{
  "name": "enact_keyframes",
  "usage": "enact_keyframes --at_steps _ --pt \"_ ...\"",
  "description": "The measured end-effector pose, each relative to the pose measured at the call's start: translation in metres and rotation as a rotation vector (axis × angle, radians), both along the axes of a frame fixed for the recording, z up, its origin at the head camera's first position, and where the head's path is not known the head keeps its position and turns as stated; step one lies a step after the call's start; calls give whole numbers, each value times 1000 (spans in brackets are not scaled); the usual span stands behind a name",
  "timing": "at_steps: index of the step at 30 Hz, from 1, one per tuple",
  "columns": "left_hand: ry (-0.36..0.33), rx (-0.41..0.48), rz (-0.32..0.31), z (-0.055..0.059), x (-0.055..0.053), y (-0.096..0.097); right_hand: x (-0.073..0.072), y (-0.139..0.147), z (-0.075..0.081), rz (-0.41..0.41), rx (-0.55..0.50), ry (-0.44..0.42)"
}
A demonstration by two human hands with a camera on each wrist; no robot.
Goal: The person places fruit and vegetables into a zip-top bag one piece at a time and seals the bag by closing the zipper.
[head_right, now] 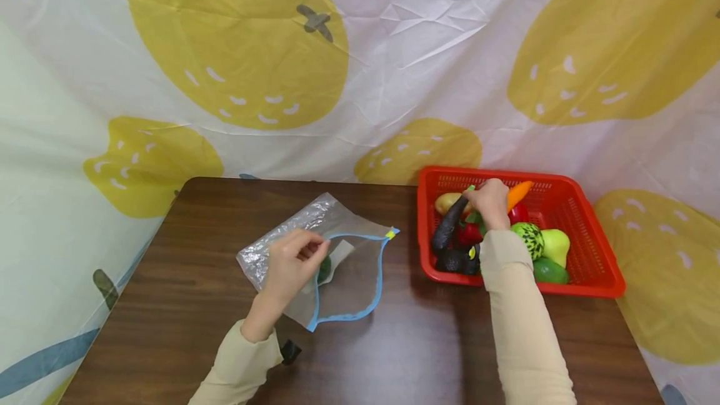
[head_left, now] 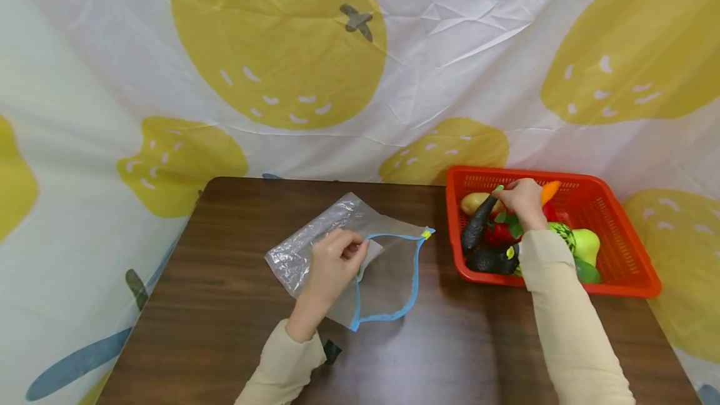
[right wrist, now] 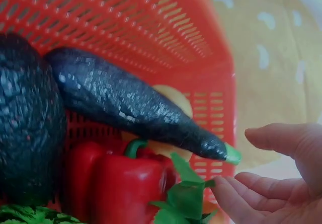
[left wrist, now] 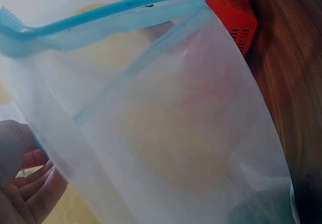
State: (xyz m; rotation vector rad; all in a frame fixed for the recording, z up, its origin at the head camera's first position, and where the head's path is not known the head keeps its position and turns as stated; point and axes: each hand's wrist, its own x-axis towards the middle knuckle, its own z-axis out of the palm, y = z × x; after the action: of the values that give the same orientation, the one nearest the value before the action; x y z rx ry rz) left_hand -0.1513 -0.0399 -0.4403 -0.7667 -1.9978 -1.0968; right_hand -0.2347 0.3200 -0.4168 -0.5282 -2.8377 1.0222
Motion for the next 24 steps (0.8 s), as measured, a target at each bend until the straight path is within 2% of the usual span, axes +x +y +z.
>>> enact_keyframes --at_steps 6,15,23,24 --pt "-5 -3 -3 -1 0 0 -6 3 -5 0 34 -13" --pt "-18 0 -13 -2 1 -1 -13 2 -20 -16 74 -80" --pt "-17 -3 -13 -2 1 -3 -16 -3 -22 -63 27 -99" --pt "-16 -5 -12 -2 1 -3 -16 -4 -23 -63 24 -77"
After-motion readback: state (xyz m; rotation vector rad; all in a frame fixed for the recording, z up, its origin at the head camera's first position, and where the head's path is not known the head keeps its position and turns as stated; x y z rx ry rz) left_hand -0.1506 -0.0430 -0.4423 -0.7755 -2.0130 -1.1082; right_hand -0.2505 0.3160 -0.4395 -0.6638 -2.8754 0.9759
